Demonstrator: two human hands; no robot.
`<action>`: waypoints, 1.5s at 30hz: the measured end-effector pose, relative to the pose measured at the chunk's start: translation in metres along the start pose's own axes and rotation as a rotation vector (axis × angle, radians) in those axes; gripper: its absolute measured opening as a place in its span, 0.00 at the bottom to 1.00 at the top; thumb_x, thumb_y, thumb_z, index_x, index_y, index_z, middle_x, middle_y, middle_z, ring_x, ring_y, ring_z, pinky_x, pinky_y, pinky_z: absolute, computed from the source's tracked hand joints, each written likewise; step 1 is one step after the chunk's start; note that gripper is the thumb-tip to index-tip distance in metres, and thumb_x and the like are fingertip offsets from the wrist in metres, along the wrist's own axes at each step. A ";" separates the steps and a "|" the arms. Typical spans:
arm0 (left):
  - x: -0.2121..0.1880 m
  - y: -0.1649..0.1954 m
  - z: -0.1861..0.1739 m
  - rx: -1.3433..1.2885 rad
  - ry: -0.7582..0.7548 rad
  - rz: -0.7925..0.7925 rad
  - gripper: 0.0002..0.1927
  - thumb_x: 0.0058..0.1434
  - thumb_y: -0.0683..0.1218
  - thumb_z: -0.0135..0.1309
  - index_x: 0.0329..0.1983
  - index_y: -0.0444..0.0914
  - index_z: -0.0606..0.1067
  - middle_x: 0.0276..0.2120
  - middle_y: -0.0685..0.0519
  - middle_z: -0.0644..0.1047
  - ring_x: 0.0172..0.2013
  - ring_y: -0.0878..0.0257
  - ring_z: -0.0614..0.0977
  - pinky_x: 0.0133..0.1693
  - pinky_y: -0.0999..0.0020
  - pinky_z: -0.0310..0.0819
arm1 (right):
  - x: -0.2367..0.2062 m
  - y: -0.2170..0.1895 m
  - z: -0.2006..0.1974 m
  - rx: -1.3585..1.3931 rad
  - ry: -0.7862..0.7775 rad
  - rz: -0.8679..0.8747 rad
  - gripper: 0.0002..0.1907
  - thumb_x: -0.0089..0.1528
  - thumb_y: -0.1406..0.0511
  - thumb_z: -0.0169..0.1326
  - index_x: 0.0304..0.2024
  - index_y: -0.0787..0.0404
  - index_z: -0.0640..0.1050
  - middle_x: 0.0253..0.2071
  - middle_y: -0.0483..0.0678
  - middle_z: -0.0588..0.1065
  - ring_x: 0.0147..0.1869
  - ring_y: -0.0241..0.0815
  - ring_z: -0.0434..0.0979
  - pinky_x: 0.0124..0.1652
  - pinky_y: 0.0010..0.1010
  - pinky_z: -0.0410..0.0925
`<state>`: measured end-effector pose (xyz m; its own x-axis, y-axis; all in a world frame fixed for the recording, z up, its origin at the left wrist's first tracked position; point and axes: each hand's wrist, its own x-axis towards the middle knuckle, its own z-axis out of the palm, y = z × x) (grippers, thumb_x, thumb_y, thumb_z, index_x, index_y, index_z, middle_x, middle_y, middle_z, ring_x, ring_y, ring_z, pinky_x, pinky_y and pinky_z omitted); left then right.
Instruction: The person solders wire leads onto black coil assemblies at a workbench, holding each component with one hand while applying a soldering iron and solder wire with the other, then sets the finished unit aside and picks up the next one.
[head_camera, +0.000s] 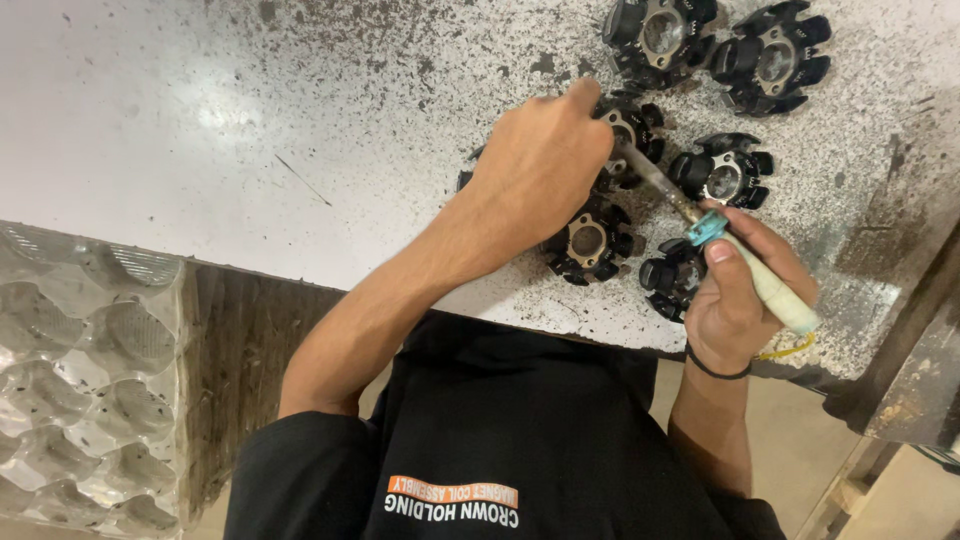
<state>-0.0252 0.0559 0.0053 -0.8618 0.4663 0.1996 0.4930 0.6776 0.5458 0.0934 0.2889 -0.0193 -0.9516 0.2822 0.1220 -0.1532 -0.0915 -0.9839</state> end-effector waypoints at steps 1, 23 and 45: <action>-0.001 -0.001 0.001 -0.005 0.001 0.005 0.03 0.49 0.34 0.57 0.23 0.27 0.77 0.39 0.34 0.75 0.26 0.48 0.84 0.23 0.58 0.78 | 0.000 0.000 0.000 0.018 0.019 0.002 0.14 0.65 0.74 0.59 0.52 0.77 0.78 0.51 0.64 0.79 0.51 0.49 0.83 0.55 0.31 0.76; -0.009 -0.002 -0.004 0.012 0.054 0.014 0.11 0.55 0.34 0.57 0.43 0.30 0.78 0.41 0.41 0.76 0.29 0.52 0.83 0.26 0.60 0.78 | 0.010 -0.011 -0.019 0.162 -0.027 0.018 0.13 0.68 0.75 0.58 0.54 0.77 0.78 0.49 0.64 0.79 0.54 0.53 0.83 0.57 0.36 0.78; -0.097 0.038 -0.005 -0.055 -0.026 -0.013 0.12 0.52 0.36 0.58 0.41 0.32 0.77 0.35 0.48 0.73 0.33 0.56 0.82 0.26 0.61 0.77 | -0.084 -0.009 -0.024 -0.049 -0.074 -0.003 0.15 0.64 0.73 0.58 0.51 0.78 0.77 0.47 0.63 0.78 0.54 0.56 0.82 0.60 0.42 0.75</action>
<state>0.0767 0.0335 0.0106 -0.8642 0.4730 0.1716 0.4742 0.6516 0.5921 0.1812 0.2892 -0.0238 -0.9685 0.2111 0.1322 -0.1444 -0.0434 -0.9886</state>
